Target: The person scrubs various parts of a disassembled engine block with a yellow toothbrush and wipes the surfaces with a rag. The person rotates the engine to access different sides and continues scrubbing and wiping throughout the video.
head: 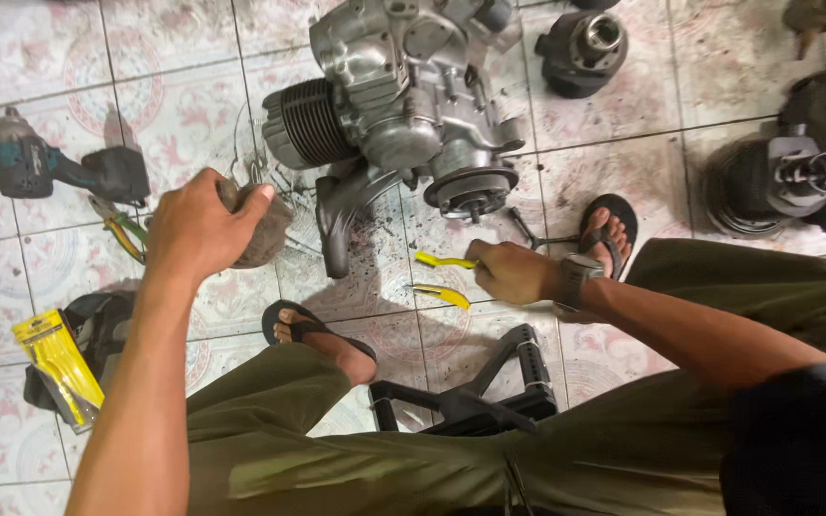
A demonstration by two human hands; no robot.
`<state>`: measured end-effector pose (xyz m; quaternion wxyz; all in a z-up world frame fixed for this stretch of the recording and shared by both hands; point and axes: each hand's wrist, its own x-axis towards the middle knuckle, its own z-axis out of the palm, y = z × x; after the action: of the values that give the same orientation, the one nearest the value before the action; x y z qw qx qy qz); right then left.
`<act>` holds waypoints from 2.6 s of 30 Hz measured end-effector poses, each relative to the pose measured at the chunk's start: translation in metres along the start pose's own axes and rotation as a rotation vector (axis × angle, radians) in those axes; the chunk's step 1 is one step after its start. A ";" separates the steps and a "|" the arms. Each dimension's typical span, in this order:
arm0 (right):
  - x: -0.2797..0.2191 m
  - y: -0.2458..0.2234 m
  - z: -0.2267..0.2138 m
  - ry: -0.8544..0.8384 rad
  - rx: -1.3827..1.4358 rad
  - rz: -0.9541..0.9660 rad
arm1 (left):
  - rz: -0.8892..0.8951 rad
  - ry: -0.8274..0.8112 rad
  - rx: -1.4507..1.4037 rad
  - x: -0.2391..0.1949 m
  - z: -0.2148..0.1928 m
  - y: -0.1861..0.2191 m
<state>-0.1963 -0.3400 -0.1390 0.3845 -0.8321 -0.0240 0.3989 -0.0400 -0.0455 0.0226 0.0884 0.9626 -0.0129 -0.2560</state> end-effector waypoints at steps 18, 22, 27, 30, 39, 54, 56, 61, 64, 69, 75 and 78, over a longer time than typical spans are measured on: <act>0.008 -0.084 0.094 0.403 0.616 0.238 | -0.364 -0.160 -0.976 -0.124 0.126 0.093; 0.018 -0.070 0.131 0.318 0.680 0.063 | -0.254 -0.128 -0.788 -0.116 0.165 0.055; -0.001 -0.085 0.115 0.194 0.856 -0.024 | -0.208 -0.086 -0.735 -0.098 0.185 0.035; 0.003 -0.082 0.113 0.158 0.901 -0.073 | -0.177 -0.008 -0.749 -0.092 0.189 0.031; -0.007 -0.083 0.092 0.222 1.152 -0.118 | -0.336 0.122 -1.166 -0.096 0.152 0.051; 0.016 -0.055 0.075 0.504 0.660 -0.072 | -0.184 0.102 -1.165 -0.087 0.149 0.066; 0.019 -0.054 0.076 0.547 0.800 -0.008 | -0.231 0.002 -1.257 -0.090 0.133 0.072; 0.014 -0.054 0.062 0.652 0.796 -0.053 | -0.232 -0.129 -1.209 -0.086 0.139 0.071; 0.009 -0.064 0.059 0.733 0.646 -0.121 | -0.175 -0.221 -1.081 -0.091 0.146 0.075; 0.006 -0.076 0.058 0.782 0.635 -0.187 | -0.067 -0.305 -0.909 -0.086 0.155 0.068; 0.008 -0.085 0.066 0.773 0.643 -0.238 | -0.103 -0.141 -1.017 -0.076 0.163 0.063; -0.002 -0.095 0.069 0.598 0.765 -0.261 | -0.140 -0.023 -1.079 -0.075 0.153 0.064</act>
<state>-0.2194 -0.2311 -0.1021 0.6986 -0.6997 0.1312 0.0716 -0.1795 -0.1282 -0.0601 0.5525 0.7763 0.1833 -0.2419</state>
